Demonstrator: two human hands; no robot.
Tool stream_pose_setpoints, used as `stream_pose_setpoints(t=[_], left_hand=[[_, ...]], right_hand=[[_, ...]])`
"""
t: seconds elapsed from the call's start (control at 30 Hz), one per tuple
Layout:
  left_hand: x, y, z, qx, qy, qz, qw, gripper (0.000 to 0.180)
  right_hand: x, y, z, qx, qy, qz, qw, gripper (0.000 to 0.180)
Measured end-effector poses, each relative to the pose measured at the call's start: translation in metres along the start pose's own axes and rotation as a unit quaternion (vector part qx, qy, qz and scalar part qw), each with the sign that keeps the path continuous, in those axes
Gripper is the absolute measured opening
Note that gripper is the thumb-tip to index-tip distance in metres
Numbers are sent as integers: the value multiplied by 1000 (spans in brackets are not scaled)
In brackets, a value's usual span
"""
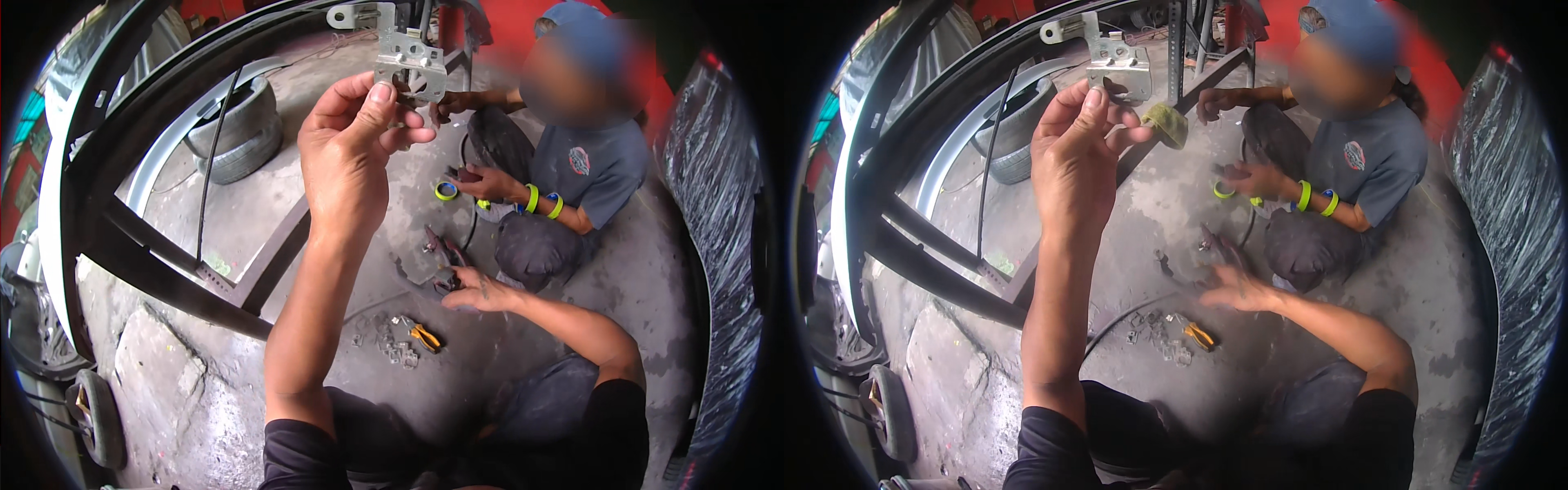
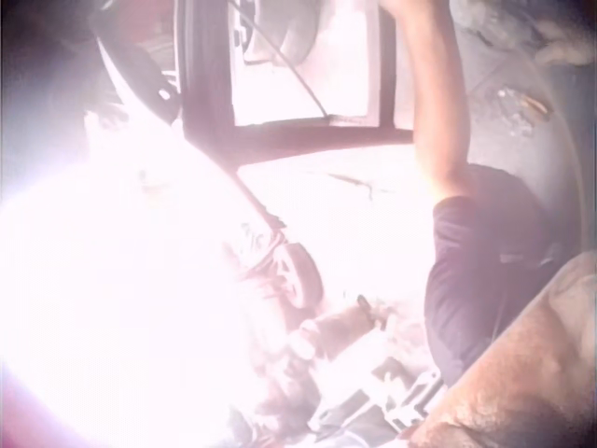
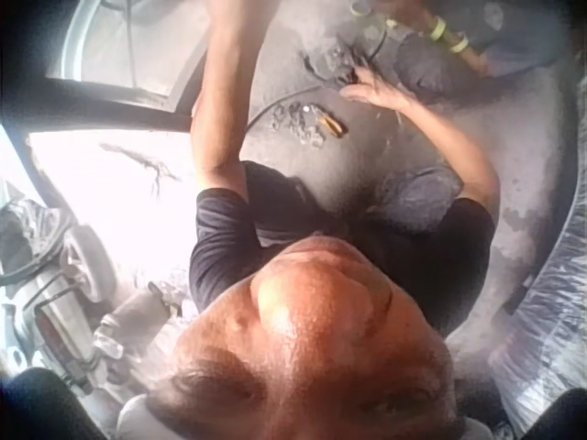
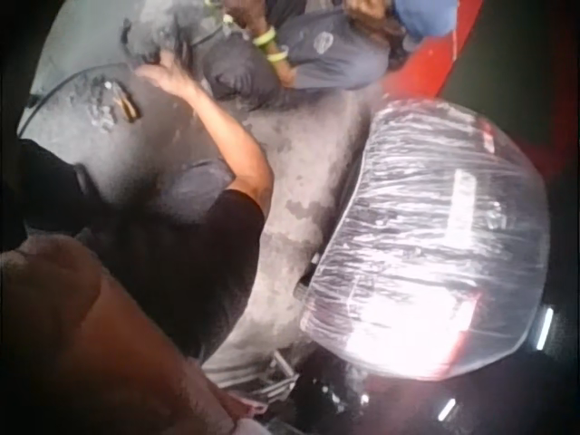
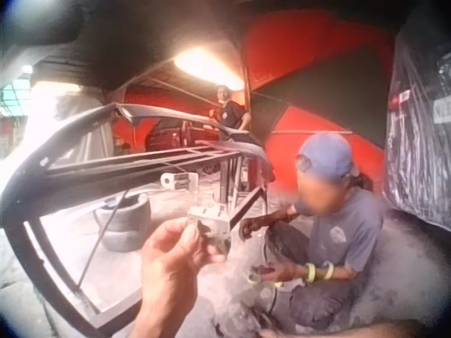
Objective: The person sits on the floor and assembles a mechanical component, likely a motorcycle brake caliper, using pliers to manipulate small metal clips and brackets. They attach various metal pieces to the main body of the part and occasionally show the assembly to a coworker.
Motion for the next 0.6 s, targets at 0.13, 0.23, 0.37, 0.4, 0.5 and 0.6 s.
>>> stream_pose_setpoints(t=[0.13,0.23,0.37,0.4,0.5,0.6], left_hand=[[7,-1,-3,-1,18,-9,1000,20],[5,-3,-5,-6,4,-7,1000,17],[-1,-8,-7,-25,-28,-8,999,14],[-2,-8,-7,-34,-35,-12,999,14],[-2,0,-11,-47,-51,35,997,16],[12,12,-2,-67,-10,44,997,17]], right_hand=[[-21,1,0,-4,72,58,996,40],[-28,2,2,7,33,25,999,42],[-44,-2,7,11,61,43,997,47],[-44,-2,7,11,66,48,997,50],[-34,-5,10,8,68,37,997,62],[-33,-2,12,22,60,-32,997,64]])
Point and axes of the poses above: each hand's wrist, its own z-axis towards the middle knuckle, its own y-axis out of the palm, x = y × z, the point moved 1 cm from there along z, towards the middle knuckle, and after that the axes turned 9 degrees about z, right-handed, at the moved point
